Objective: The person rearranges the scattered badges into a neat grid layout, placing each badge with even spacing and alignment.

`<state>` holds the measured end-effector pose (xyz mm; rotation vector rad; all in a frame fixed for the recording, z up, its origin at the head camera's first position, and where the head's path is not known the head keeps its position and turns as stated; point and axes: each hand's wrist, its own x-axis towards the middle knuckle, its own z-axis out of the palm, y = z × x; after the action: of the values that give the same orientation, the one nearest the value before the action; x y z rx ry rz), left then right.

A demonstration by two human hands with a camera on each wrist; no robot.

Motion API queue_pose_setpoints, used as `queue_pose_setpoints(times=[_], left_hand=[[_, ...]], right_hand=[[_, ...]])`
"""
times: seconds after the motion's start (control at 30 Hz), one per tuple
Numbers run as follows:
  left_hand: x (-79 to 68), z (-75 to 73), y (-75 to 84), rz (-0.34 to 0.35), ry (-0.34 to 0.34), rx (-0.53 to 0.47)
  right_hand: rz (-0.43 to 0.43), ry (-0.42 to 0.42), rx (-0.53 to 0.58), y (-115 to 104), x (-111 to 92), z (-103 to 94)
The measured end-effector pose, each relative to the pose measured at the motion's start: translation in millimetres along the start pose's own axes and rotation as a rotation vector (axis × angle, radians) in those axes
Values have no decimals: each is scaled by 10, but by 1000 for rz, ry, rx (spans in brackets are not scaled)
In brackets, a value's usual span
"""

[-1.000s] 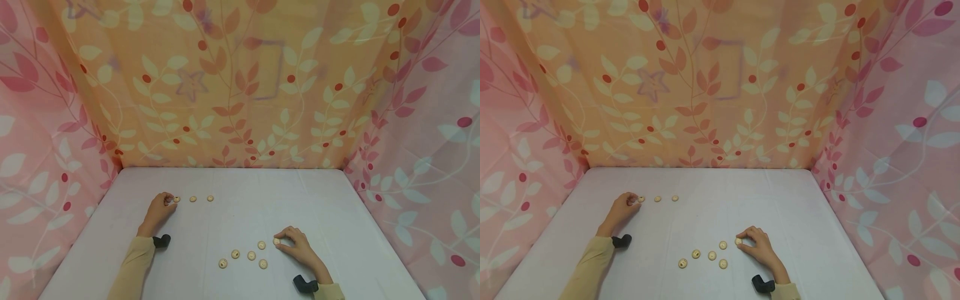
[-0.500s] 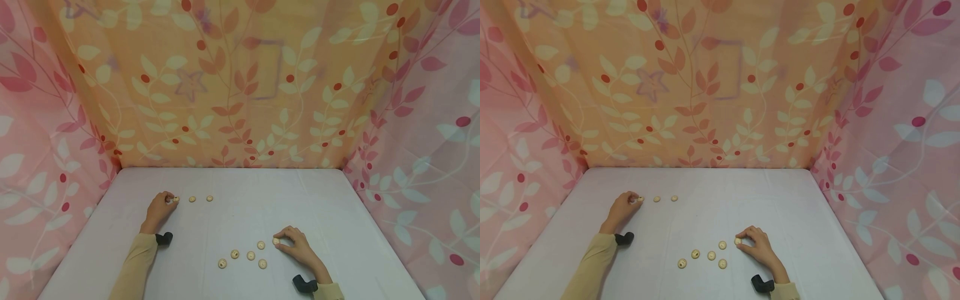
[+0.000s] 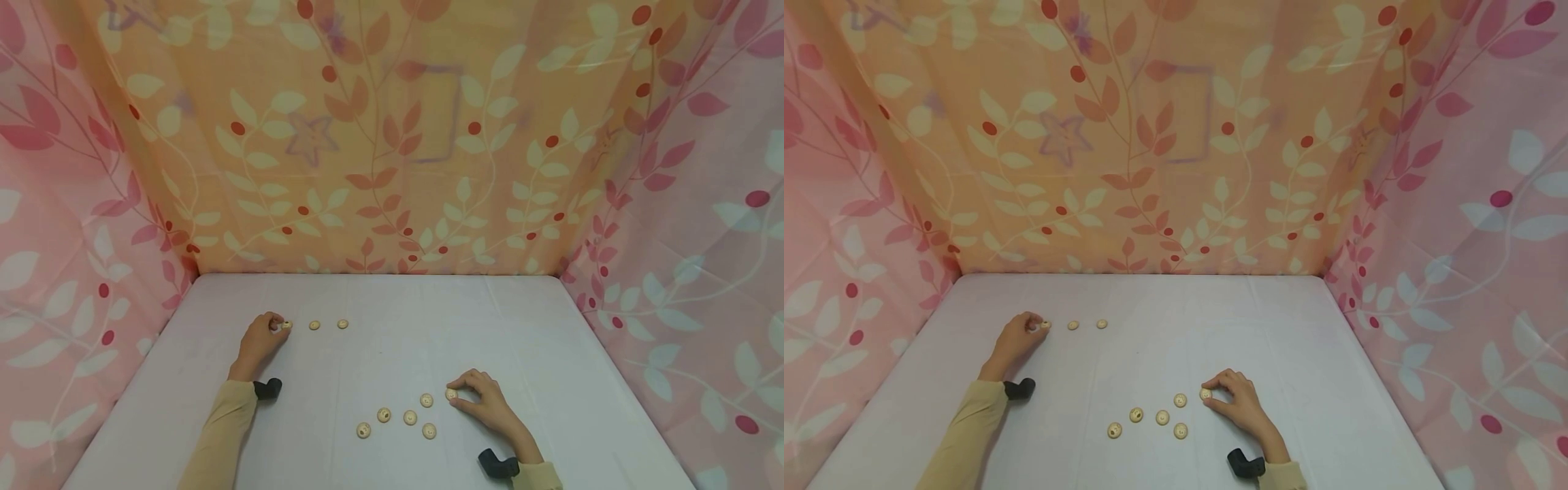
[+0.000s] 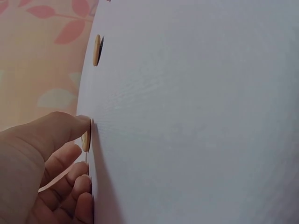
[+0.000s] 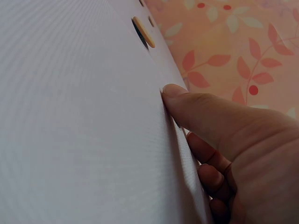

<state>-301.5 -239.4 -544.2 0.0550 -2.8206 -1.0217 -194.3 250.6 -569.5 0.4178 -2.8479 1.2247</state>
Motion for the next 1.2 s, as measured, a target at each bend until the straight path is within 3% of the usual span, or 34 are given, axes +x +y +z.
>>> queue_pose_setpoints(times=[0.33,0.93,1.2], left_hand=[[-79,8,8,-2,9,-37],[-310,79,79,89,28,-45],[-419,99,149,108,-3,-38]], right_hand=[[-20,18,6,6,-2,6],[-2,15,11,-12,-3,18],[-4,12,11,-19,0,4]])
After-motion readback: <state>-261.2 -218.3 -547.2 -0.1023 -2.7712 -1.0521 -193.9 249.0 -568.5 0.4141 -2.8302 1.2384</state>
